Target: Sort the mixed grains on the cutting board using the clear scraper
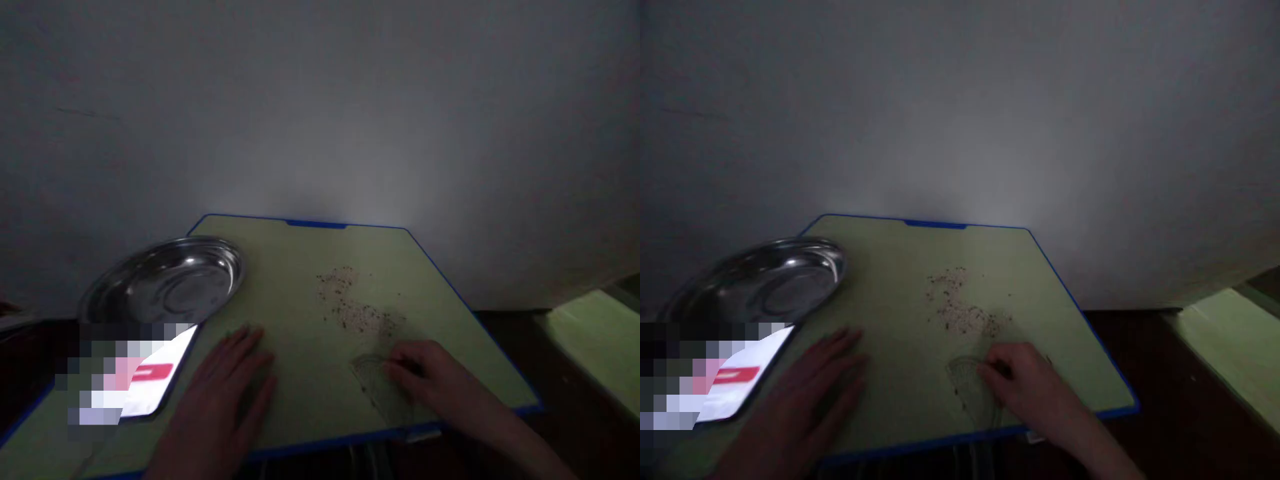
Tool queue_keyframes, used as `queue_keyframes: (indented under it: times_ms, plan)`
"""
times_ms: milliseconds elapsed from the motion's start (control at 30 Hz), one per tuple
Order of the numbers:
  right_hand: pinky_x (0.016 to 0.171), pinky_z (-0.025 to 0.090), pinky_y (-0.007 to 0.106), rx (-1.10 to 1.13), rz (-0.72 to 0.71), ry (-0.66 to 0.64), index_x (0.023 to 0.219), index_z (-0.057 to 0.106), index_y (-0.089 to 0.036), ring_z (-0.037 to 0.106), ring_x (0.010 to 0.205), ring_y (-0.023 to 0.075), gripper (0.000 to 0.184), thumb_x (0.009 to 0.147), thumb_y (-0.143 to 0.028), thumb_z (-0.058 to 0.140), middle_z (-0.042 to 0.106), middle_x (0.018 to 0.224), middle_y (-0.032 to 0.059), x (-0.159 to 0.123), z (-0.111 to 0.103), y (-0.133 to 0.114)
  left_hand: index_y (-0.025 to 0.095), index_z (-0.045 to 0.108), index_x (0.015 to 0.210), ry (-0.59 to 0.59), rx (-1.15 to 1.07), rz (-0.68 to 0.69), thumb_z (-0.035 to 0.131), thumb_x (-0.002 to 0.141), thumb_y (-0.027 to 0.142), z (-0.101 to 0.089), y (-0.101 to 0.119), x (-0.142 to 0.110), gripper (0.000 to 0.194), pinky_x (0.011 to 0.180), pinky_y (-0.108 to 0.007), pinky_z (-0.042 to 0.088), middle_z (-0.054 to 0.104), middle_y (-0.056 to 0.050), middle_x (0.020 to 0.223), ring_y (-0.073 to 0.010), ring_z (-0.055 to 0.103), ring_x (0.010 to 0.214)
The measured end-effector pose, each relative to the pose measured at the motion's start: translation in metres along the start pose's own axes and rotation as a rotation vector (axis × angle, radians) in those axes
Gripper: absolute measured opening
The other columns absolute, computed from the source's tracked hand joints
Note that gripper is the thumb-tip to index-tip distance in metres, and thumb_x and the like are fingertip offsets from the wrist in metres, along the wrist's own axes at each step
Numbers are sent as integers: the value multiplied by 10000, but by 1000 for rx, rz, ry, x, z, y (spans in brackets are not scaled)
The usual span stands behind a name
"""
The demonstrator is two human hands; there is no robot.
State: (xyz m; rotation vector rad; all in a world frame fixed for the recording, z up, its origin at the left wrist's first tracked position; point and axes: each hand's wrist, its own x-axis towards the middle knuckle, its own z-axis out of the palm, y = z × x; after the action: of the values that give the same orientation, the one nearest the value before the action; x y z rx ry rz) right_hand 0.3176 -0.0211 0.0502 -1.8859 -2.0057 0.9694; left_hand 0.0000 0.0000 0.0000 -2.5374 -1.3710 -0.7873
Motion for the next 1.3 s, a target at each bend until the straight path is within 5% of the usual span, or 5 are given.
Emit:
queue_keyframes:
  times_ms: [300, 800, 1300]
  plan:
    - [545, 297, 296, -51, 18, -9, 628, 482, -205, 481, 585, 157, 344, 919, -384, 443, 497, 606, -5, -11, 12, 7, 235, 711, 1073, -2, -41, -20, 442, 953, 482, -1, 1, 2, 384, 865, -614, 573, 689, -137, 1271, -365, 651, 1163]
    - [614, 362, 287, -67, -58, -162, 766, 667, -187, 596, 731, 179, 199, 910, -269, 556, 661, 779, 41, -12, 21, -27, 226, 700, 1065, -19, -56, -26, 453, 954, 446, -3, 5, 4, 349, 882, -616, 565, 687, -144, 1271, -359, 641, 1179]
    - [562, 320, 250, -110, -153, -192, 739, 659, -187, 567, 649, 132, 230, 927, -286, 571, 634, 698, -3, -8, 8, -30, 242, 708, 1063, -40, -93, -69, 480, 935, 472, -3, 6, 2, 348, 952, -597, 535, 669, -121, 1309, -347, 611, 1224]
